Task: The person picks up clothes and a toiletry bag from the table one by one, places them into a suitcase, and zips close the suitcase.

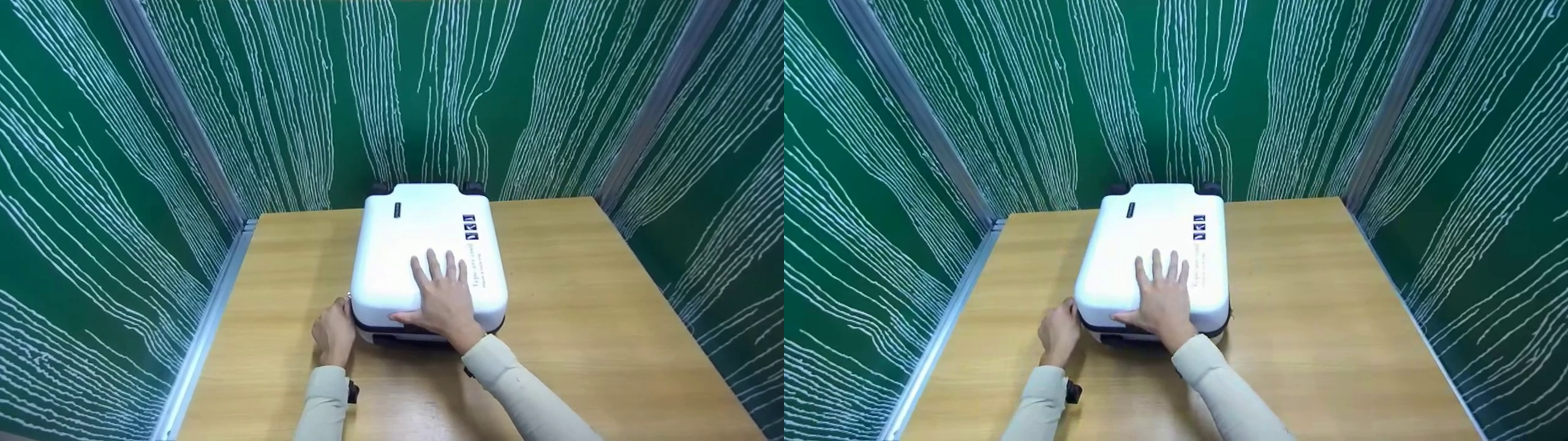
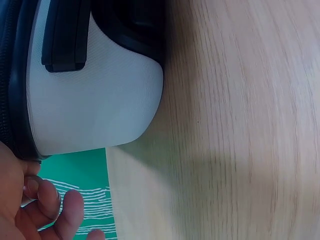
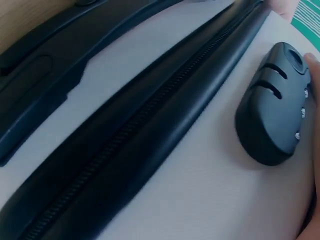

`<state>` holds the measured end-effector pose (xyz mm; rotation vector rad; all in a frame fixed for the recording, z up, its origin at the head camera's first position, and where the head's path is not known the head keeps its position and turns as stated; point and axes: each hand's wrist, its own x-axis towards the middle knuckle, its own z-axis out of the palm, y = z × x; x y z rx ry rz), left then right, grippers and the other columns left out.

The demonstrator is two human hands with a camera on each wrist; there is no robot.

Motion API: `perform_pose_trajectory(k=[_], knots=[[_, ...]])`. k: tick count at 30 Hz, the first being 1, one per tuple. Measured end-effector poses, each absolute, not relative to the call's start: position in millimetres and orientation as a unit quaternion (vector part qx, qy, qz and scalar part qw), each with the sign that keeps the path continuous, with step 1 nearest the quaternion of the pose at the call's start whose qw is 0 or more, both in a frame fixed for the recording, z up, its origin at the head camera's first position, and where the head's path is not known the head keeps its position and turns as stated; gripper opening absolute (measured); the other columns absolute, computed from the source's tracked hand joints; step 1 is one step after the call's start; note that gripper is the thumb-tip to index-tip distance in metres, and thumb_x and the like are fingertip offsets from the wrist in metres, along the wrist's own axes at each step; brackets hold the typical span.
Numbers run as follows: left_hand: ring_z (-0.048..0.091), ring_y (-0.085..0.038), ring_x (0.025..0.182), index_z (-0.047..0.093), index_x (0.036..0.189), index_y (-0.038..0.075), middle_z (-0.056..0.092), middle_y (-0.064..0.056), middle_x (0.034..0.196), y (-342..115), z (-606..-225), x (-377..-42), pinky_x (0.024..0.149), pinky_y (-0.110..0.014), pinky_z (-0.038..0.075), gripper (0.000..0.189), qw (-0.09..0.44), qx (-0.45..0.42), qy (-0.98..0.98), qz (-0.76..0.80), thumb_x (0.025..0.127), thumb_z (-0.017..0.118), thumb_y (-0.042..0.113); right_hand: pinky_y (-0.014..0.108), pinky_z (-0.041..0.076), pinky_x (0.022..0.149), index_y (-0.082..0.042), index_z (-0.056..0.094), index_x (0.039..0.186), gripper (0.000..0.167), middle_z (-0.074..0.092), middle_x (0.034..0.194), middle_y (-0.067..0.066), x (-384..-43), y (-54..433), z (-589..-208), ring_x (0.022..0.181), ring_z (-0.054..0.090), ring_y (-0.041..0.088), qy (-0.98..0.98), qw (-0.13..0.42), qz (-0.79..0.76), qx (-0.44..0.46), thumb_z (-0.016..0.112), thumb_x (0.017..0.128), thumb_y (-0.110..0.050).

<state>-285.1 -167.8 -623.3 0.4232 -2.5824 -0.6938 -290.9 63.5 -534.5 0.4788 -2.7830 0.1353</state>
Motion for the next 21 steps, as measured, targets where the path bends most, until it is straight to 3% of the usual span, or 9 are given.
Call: perform_pose_trajectory(k=[9,21], knots=[[0.066,-0.043,0.065,0.059,0.074,0.015,0.068,-0.014,0.070,-166.9,-622.5,-283.5,0.053,-0.052,0.046,0.038,0.200,0.150,-0.932,-0.262,0.105,0.052,0.035,0.069,0.023,0.121,-0.025,0.035,0.161,0.125,0.035,0.165,0.016,-290.8,64.7,-535.6,0.150,0.030,0.053,-0.971,0.170,0.046,0.162,0.037,0.064,-0.105],[0.070,-0.043,0.071,0.060,0.074,0.015,0.072,-0.015,0.076,-168.4,-620.0,-279.3,0.058,-0.053,0.049,0.038,0.182,0.136,-0.940,-0.255,0.105,0.052,0.034,0.068,0.026,0.120,-0.022,0.041,0.158,0.125,0.040,0.163,0.017,-289.8,64.3,-537.8,0.149,0.034,0.052,-0.967,0.188,0.057,0.161,0.041,0.063,-0.104]])
